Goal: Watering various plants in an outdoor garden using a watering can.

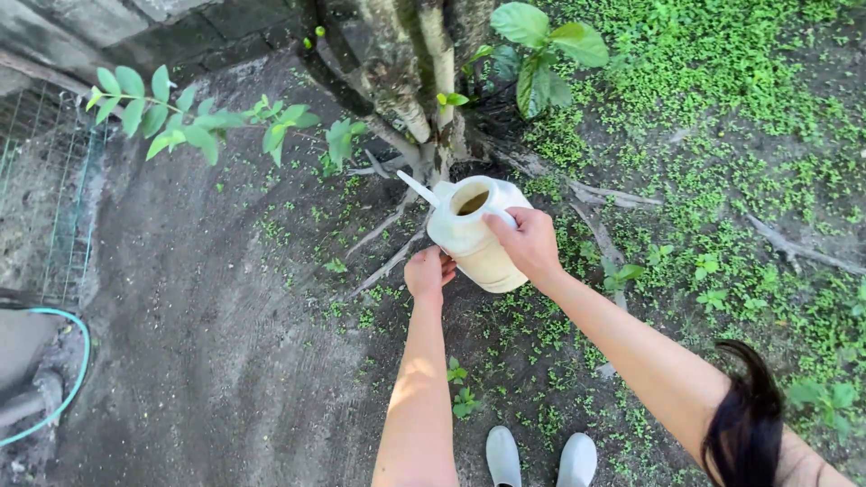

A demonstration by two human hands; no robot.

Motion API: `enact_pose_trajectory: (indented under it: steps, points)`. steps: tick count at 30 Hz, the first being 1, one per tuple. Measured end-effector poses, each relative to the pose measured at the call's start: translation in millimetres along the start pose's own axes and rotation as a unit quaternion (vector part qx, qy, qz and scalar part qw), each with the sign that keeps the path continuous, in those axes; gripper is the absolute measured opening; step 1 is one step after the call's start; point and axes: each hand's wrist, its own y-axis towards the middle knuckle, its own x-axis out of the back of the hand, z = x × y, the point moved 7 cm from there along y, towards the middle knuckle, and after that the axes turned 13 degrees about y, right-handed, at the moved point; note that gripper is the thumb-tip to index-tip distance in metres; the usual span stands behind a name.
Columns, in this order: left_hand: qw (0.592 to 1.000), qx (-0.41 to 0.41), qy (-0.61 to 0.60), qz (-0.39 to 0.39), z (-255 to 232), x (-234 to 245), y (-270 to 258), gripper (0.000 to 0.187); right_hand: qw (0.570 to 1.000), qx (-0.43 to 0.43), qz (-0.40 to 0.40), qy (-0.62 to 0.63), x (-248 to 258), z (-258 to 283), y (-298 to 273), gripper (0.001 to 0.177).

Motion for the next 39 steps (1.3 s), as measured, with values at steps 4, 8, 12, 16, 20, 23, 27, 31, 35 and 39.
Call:
enact_pose_trajectory:
  steps: [4,8,12,16,20,23,27,31,35,39]
  points:
    - [0.999,-0.008,-0.033,0.001,-7.3,28.5,15.1,0.028,0.999,-0.012,0.011,0.029,-28.6,7.5,4.3,0.038]
    - [0.995,-0.078,-0.064,0.005,-36.3,46.6,4.9,0.032,0.994,0.026,0.026,0.103,-45.2,13.7,10.4,0.039]
    - [0.993,-0.085,-0.083,0.01,-42.3,49.1,12.8,0.033,0.994,0.034,0.02,0.098,-52.1,21.8,19.7,0.039]
    - [0.993,-0.091,-0.076,0.004,-42.7,37.1,17.6,0.033,0.994,0.005,-0.013,0.106,-44.3,24.9,14.6,0.04]
    - [0.994,-0.096,-0.035,0.031,-41.8,11.6,7.8,0.032,0.99,-0.041,-0.061,0.122,-22.5,11.2,6.5,0.04]
    - [0.994,-0.09,0.001,0.054,-38.4,-15.8,2.5,0.031,0.988,-0.043,-0.094,0.113,-1.8,7.6,1.1,0.039]
    - [0.992,-0.069,-0.002,0.108,-30.9,-61.1,-6.7,0.032,0.985,-0.054,-0.139,0.084,31.9,-1.3,-5.2,0.037]
    - [0.986,-0.089,0.042,0.135,-40.9,-91.7,-29.1,0.033,0.985,-0.034,-0.166,0.017,59.2,3.1,-12.3,0.037]
    - [0.985,-0.072,0.035,0.153,-30.5,-113.0,-37.6,0.034,0.982,0.022,-0.18,-0.054,77.1,1.2,-15.3,0.036]
    - [0.988,-0.067,0.036,0.136,-22.8,-117.2,-42.5,0.034,0.982,0.018,-0.159,-0.099,83.6,2.0,-17.6,0.037]
